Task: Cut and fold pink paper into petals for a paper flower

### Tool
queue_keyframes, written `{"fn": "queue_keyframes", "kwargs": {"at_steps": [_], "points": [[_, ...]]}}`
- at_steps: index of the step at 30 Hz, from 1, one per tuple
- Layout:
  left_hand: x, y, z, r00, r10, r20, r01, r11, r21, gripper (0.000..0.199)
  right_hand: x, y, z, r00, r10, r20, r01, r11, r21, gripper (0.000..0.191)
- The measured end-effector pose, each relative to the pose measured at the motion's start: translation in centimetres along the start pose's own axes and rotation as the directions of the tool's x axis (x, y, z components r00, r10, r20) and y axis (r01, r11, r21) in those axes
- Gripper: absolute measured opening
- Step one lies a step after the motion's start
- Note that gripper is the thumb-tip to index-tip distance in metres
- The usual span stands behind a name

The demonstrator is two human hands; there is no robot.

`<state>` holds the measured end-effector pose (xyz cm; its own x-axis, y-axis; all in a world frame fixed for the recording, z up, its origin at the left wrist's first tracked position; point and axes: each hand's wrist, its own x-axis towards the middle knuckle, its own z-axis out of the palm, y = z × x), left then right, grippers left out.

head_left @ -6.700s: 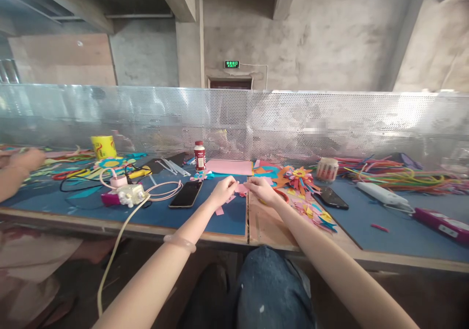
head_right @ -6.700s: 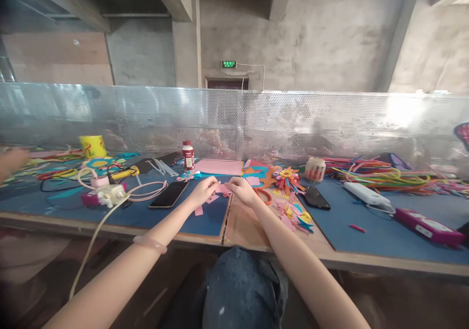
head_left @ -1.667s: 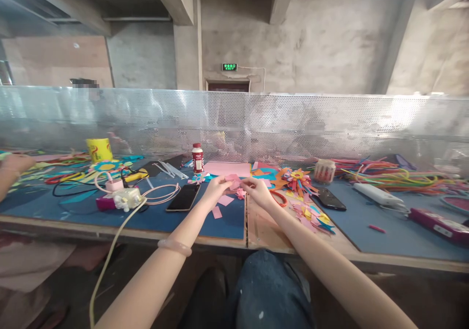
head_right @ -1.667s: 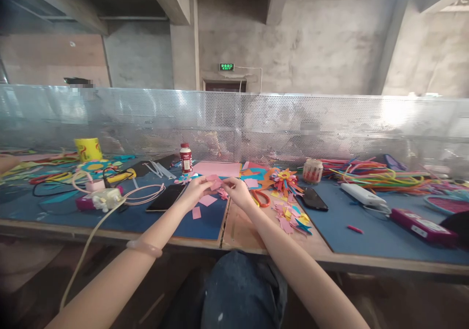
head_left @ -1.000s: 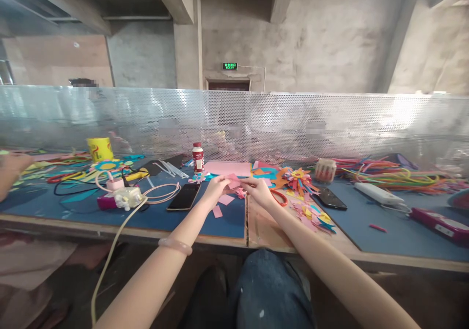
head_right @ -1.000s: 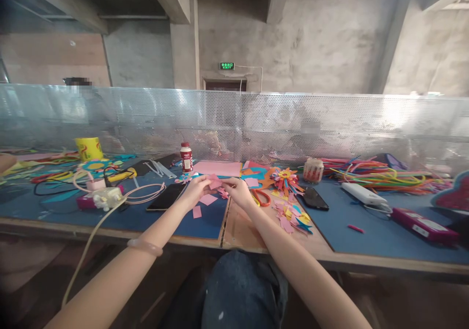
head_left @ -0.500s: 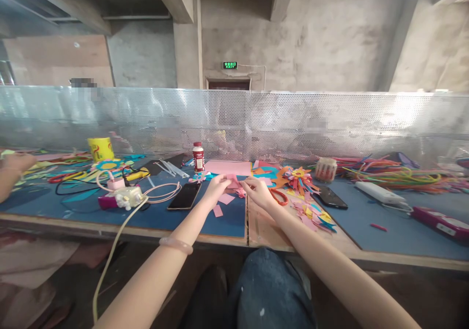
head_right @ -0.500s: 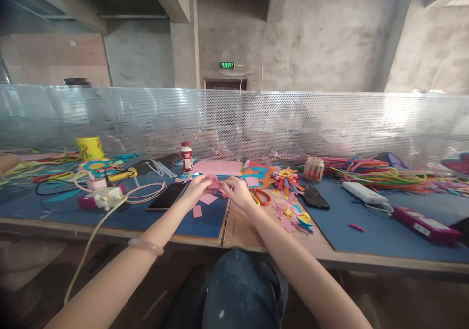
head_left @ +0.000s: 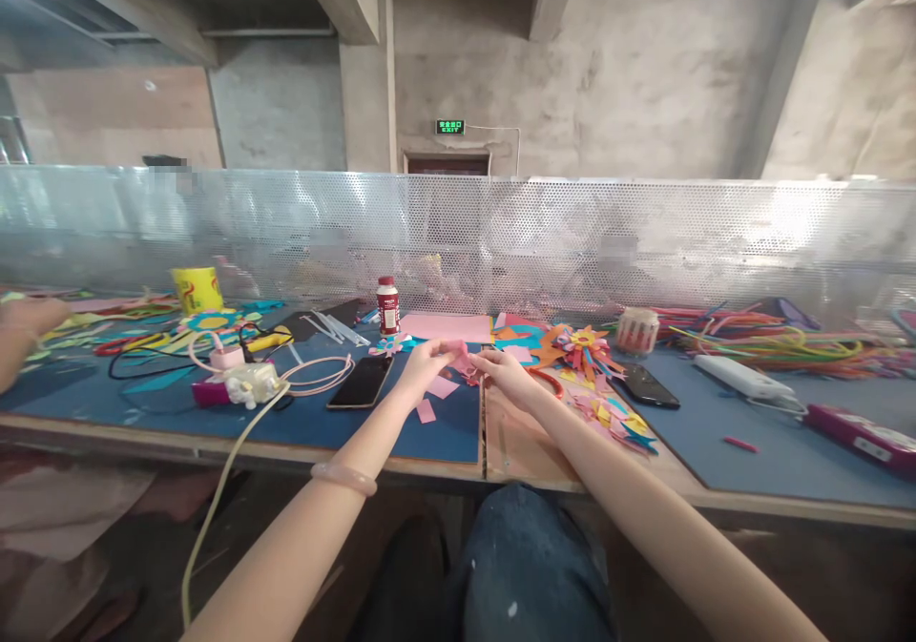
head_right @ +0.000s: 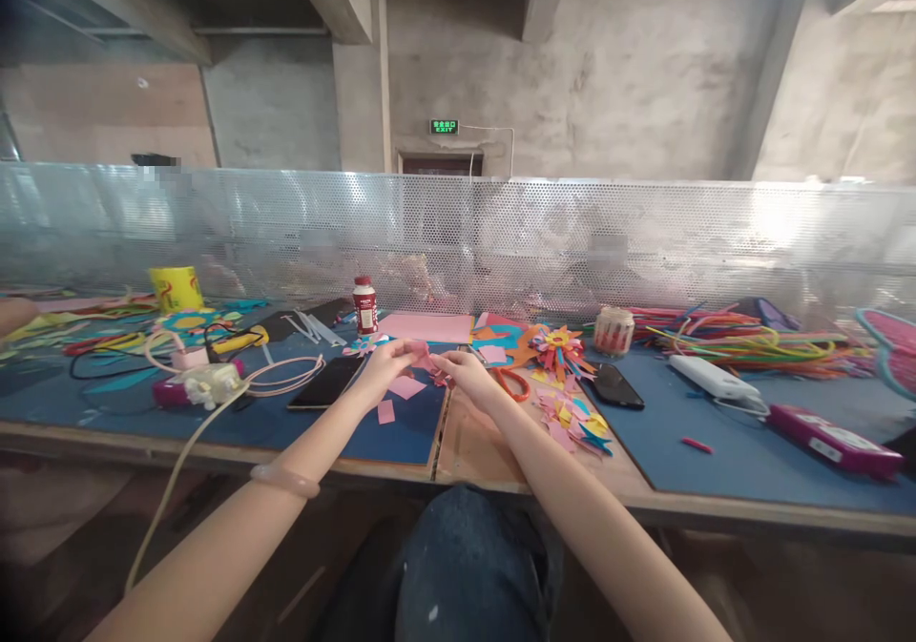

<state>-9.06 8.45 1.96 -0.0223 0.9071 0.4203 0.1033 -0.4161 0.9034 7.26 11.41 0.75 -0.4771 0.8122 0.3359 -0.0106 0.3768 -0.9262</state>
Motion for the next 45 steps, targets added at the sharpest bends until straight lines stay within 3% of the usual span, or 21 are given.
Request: {"fn": "queue_keyframes", "kwargs": {"at_steps": [10, 15, 19, 23, 34, 45], "points": [[0.21, -0.39, 0.04, 0.999, 0.001, 0.034, 0.001, 0.998, -0.058, 0.029, 0.00, -0.19, 0.27, 1.000, 0.012, -0.007, -0.012, 0.999, 0.041, 0.031], [0.32, -0.30, 0.35, 0.997, -0.066, -0.025, 0.064, 0.993, -0.102, 0.031, 0.13, 0.01, 0.21, 0.998, 0.000, -0.056, 0.003, 0.999, 0.054, 0.030], [0.19, -0.34, 0.49, 0.998, 0.041, -0.049, -0.041, 0.999, 0.009, 0.034, 0.22, 0.23, 0.05, 0.995, -0.009, -0.101, 0.011, 1.000, 0.019, 0.029], [0.26, -0.74, 0.34, 0.990, 0.138, -0.004, -0.136, 0.985, 0.108, 0.026, 0.29, 0.41, -0.02, 0.994, -0.018, -0.106, 0.016, 1.000, -0.025, 0.029], [0.33, -0.71, 0.17, 0.990, 0.137, -0.020, -0.132, 0.980, 0.146, 0.020, 0.63, 0.43, -0.01, 0.989, -0.097, -0.115, 0.097, 0.995, -0.013, 0.029], [0.02, -0.35, 0.32, 0.991, 0.125, 0.046, -0.130, 0.983, 0.132, 0.020, 0.44, 0.13, 0.02, 0.986, -0.112, -0.126, 0.110, 0.994, -0.022, 0.027]]}}
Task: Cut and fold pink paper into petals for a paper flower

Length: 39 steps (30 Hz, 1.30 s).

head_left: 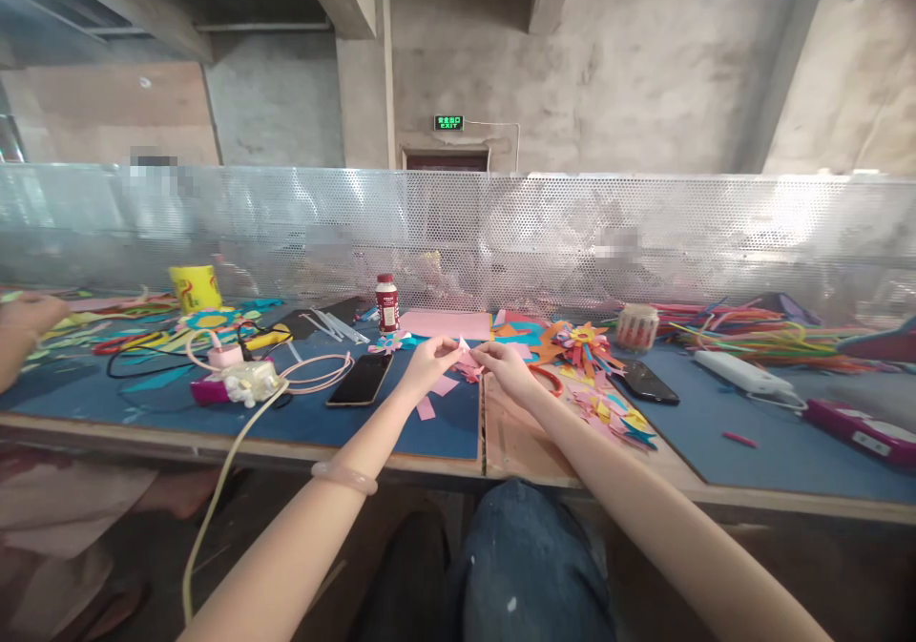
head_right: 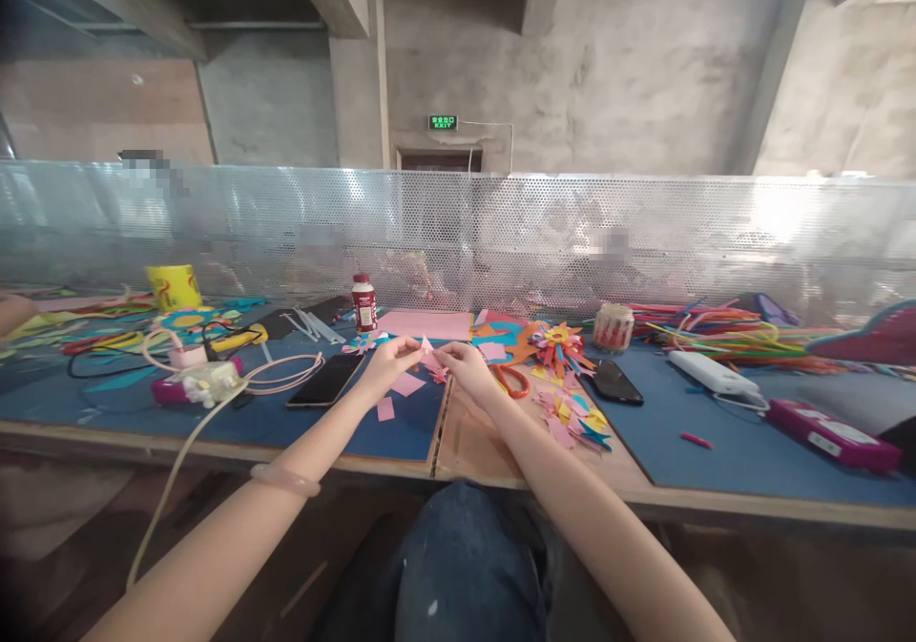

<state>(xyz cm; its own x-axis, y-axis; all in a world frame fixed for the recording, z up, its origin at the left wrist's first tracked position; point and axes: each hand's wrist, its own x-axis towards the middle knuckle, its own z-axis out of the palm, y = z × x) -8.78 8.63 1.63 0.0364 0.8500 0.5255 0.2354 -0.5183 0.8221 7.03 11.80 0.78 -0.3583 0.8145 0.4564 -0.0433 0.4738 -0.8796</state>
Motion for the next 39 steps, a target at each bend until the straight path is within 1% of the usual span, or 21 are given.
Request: {"fn": "queue_keyframes", "kwargs": {"at_steps": [3, 7, 10, 16, 21, 24, 28, 32, 34, 36, 39], "points": [[0.0, 0.1, 0.0, 1.000, -0.003, -0.011, 0.003, 1.000, -0.001, 0.018, 0.2, 0.3, -0.2, 1.000, 0.006, -0.004, -0.006, 1.000, 0.009, 0.027], [0.0, 0.6, 0.0, 0.995, -0.038, -0.094, 0.036, 0.999, -0.014, 0.017, 0.3, 0.5, -0.4, 0.998, 0.054, 0.009, -0.054, 0.999, 0.002, 0.028], [0.0, 0.9, 0.0, 0.990, -0.056, -0.126, 0.052, 0.998, -0.033, 0.017, 0.1, 0.4, -0.4, 0.998, 0.048, 0.028, -0.047, 0.998, -0.045, 0.028], [0.1, 0.6, 0.0, 0.995, -0.055, -0.087, 0.049, 0.997, -0.066, 0.024, -0.3, -0.5, -0.3, 0.999, -0.020, 0.034, 0.025, 0.988, -0.155, 0.029], [0.0, 0.2, 0.1, 0.999, -0.033, -0.030, 0.031, 0.997, -0.074, 0.027, -0.3, -0.6, -0.2, 0.998, -0.048, 0.026, 0.053, 0.974, -0.220, 0.030], [0.1, 0.0, 0.0, 0.999, -0.016, -0.044, 0.014, 0.999, -0.049, 0.025, -0.3, -0.5, -0.2, 0.998, -0.058, 0.018, 0.061, 0.970, -0.236, 0.030], [0.3, -0.2, -0.1, 0.996, -0.014, -0.092, 0.011, 1.000, -0.025, 0.021, -0.3, -0.3, -0.1, 0.997, -0.056, 0.043, 0.065, 0.968, -0.242, 0.028], [0.4, -0.1, -0.2, 0.996, -0.007, -0.094, 0.006, 1.000, -0.014, 0.021, -0.3, 0.0, -0.2, 0.994, -0.087, 0.061, 0.100, 0.957, -0.273, 0.027], [0.3, 0.0, -0.2, 0.996, -0.002, -0.087, 0.002, 1.000, -0.004, 0.021, -0.3, 0.0, -0.2, 0.994, -0.088, 0.063, 0.101, 0.960, -0.260, 0.026], [0.2, 0.2, -0.1, 0.997, 0.000, -0.073, 0.001, 1.000, 0.013, 0.021, -0.3, -0.1, -0.1, 0.996, -0.067, 0.052, 0.077, 0.972, -0.222, 0.024], [0.0, 0.5, 0.0, 1.000, 0.003, -0.026, -0.002, 0.999, 0.036, 0.020, -0.3, -0.3, 0.0, 0.998, -0.048, 0.026, 0.052, 0.984, -0.171, 0.020]]}}
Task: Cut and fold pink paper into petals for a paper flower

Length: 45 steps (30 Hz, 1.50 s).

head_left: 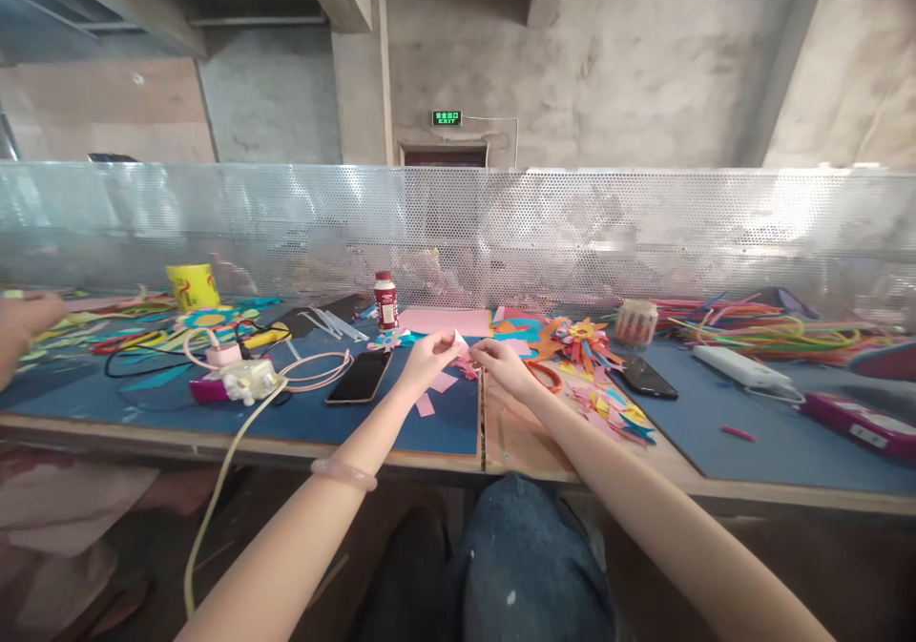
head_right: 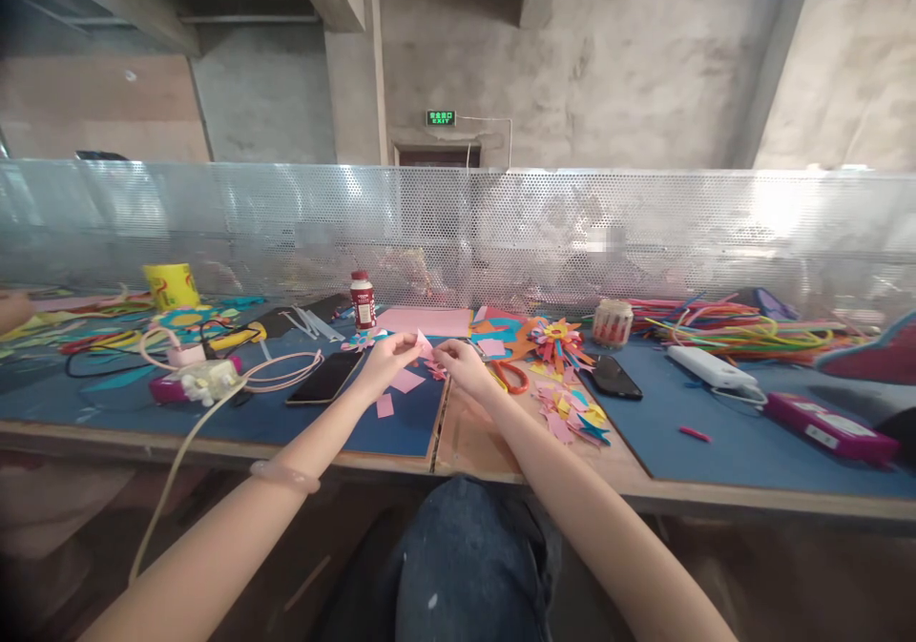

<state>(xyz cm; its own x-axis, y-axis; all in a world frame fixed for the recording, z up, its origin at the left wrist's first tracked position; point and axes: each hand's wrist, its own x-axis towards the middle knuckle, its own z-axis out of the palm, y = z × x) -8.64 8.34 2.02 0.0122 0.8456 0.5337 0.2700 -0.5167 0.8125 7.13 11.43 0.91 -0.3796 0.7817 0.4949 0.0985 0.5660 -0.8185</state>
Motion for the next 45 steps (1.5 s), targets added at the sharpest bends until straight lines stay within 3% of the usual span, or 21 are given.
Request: {"fn": "queue_keyframes", "kwargs": {"at_steps": [7, 21, 35, 45], "points": [[-0.1, 0.0, 0.1, 0.997, 0.042, 0.067, -0.040, 0.999, -0.019, 0.019, 0.0, 0.0, 0.0, 1.000, -0.010, -0.027, 0.012, 0.996, 0.088, 0.016], [0.0, -0.8, 0.1, 0.989, 0.077, 0.129, -0.078, 0.997, 0.002, 0.019, -0.4, -1.1, 0.0, 1.000, -0.013, -0.004, 0.014, 0.994, 0.109, 0.007], [0.1, -0.9, 0.2, 0.991, 0.073, 0.114, -0.072, 0.997, -0.015, 0.019, -0.3, -0.7, 0.0, 0.996, -0.081, 0.036, 0.077, 0.992, 0.099, 0.012], [0.2, -0.8, 0.3, 0.993, 0.070, 0.093, -0.063, 0.995, -0.071, 0.020, -0.3, -0.8, 0.0, 0.998, -0.047, 0.034, 0.041, 0.987, 0.157, 0.011]]}}
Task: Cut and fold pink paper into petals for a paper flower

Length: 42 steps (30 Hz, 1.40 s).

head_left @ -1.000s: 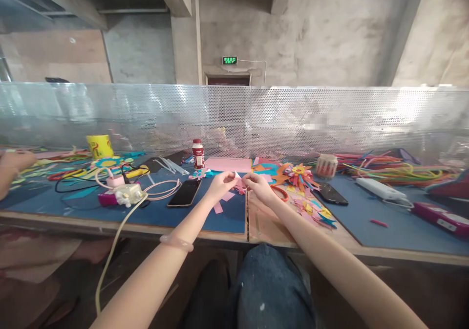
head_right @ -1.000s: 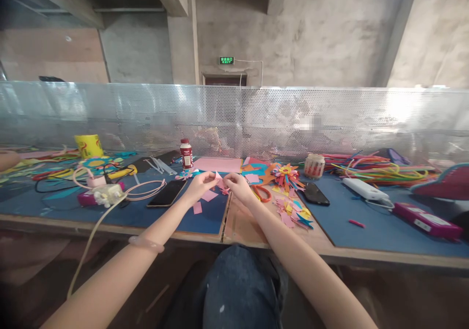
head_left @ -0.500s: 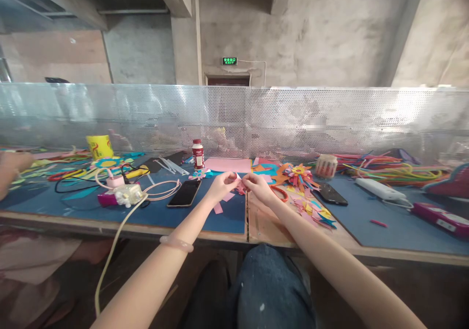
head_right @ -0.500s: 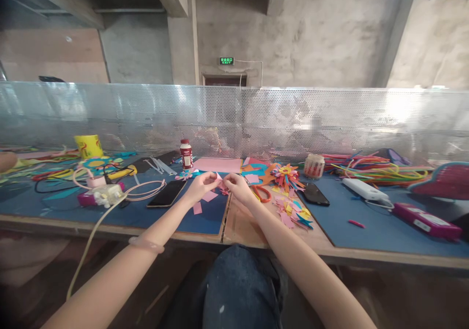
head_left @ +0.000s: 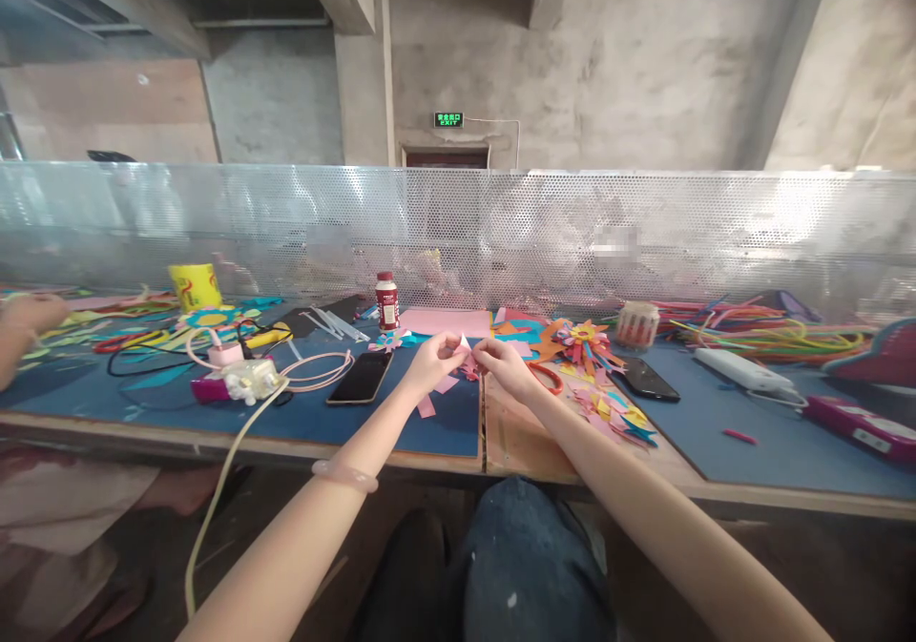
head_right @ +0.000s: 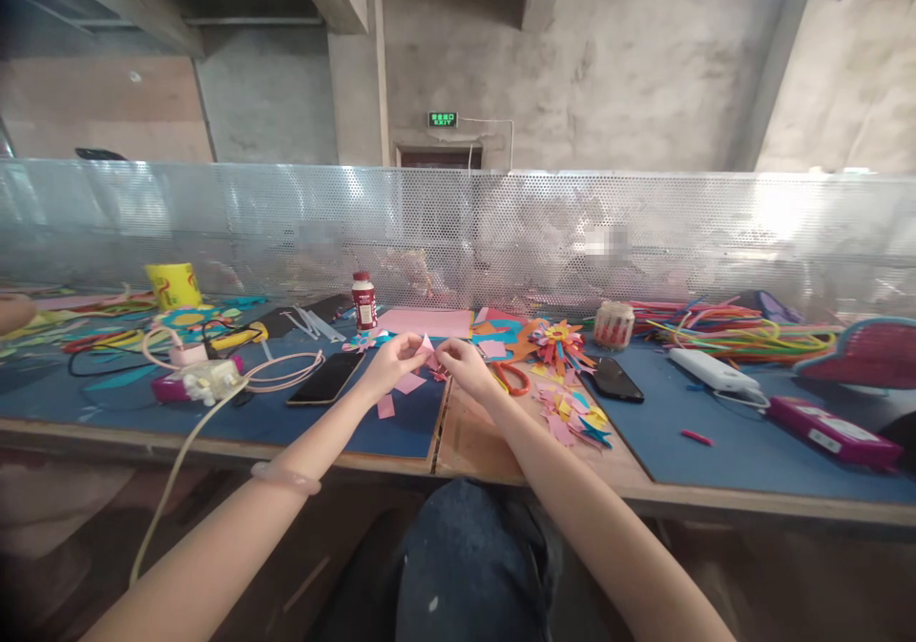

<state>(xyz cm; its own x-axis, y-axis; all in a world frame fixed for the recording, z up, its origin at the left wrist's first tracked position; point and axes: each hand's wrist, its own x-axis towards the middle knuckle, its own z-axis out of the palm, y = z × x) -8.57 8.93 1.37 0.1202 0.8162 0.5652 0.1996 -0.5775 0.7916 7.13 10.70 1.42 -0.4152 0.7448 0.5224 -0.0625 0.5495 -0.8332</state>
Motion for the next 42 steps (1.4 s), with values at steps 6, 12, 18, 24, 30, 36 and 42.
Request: {"fn": "queue_keyframes", "kwargs": {"at_steps": [6, 12, 18, 24, 30, 36, 42], "points": [[-0.1, 0.3, 0.0, 1.000, -0.002, 0.002, 0.002, 1.000, 0.006, 0.021, 0.0, 0.0, -0.1, 1.000, -0.021, -0.011, 0.021, 1.000, -0.008, 0.009], [-0.2, 1.1, 0.1, 0.993, -0.115, 0.026, 0.118, 0.979, -0.165, 0.028, 0.1, -0.1, 0.0, 0.998, 0.018, -0.054, -0.018, 1.000, 0.002, 0.009], [0.0, 0.5, 0.0, 0.992, -0.100, 0.071, 0.111, 0.977, -0.181, 0.025, 0.0, 0.0, 0.1, 0.998, 0.014, -0.057, -0.016, 1.000, -0.027, 0.017], [0.0, 0.3, 0.0, 0.990, -0.132, 0.049, 0.140, 0.961, -0.241, 0.027, 0.1, 0.1, 0.2, 0.998, 0.031, -0.048, -0.032, 0.999, -0.018, 0.023], [-0.2, 0.9, 0.2, 0.984, -0.166, 0.071, 0.180, 0.934, -0.308, 0.029, 0.2, 0.3, 0.2, 0.997, 0.062, -0.047, -0.061, 0.998, 0.008, 0.025], [-0.2, 0.8, 0.1, 0.986, -0.166, 0.027, 0.165, 0.921, -0.354, 0.026, 0.1, 0.3, 0.2, 0.994, 0.112, -0.018, -0.109, 0.988, 0.107, 0.022], [0.1, 0.4, -0.1, 0.988, -0.151, -0.034, 0.126, 0.910, -0.395, 0.025, 0.2, 0.4, 0.1, 0.987, 0.158, 0.014, -0.158, 0.970, 0.183, 0.019]]}}
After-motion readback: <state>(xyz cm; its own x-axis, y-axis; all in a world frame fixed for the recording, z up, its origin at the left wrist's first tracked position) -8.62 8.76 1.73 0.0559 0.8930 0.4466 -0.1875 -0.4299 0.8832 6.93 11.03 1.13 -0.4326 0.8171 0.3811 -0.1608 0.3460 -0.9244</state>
